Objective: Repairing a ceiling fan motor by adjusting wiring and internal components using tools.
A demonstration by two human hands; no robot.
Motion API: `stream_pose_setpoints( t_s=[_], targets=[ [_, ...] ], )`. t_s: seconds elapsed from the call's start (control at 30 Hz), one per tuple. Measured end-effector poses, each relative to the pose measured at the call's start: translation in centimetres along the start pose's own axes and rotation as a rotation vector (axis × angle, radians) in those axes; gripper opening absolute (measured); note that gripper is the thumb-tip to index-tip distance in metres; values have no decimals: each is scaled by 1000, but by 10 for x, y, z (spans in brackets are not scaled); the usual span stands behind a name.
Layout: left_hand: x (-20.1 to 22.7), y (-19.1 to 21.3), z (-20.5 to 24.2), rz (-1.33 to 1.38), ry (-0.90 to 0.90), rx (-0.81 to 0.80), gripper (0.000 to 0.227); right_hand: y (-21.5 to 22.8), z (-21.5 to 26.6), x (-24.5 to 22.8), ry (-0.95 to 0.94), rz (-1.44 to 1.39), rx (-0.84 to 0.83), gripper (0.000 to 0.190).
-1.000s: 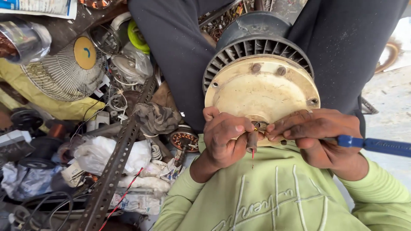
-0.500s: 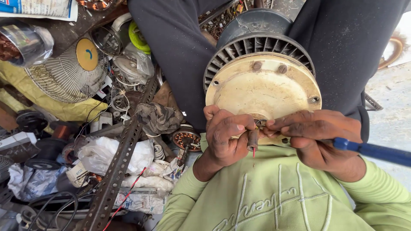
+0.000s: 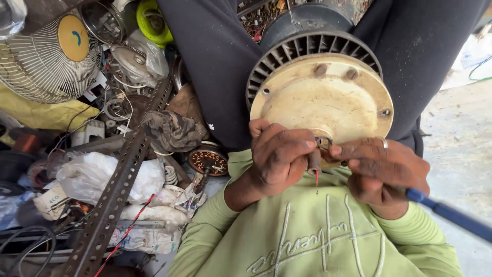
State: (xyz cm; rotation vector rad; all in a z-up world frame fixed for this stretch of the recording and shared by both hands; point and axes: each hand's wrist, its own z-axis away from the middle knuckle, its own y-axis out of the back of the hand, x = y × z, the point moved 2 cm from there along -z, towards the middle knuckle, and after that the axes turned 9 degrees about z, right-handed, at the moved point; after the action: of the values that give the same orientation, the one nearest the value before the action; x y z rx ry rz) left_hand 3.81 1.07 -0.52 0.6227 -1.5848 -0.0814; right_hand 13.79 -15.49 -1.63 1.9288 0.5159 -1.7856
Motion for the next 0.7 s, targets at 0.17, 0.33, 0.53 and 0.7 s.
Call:
stream_pose_setpoints(
  t_s=[0.17, 0.33, 0.53, 0.7],
  targets=[
    [1, 3, -8, 32, -55, -26, 63, 12, 2, 23, 360, -22, -99, 30],
    [-2, 0, 4, 120, 15, 25, 73, 4, -4, 13, 279, -72, -103, 31],
    [-2, 0, 2, 97, 13, 79, 82, 7, -6, -4, 69, -12, -50, 23],
    [-2, -2, 3, 75, -7, 84, 79, 11, -8, -4, 9, -6, -137, 18]
  ],
)
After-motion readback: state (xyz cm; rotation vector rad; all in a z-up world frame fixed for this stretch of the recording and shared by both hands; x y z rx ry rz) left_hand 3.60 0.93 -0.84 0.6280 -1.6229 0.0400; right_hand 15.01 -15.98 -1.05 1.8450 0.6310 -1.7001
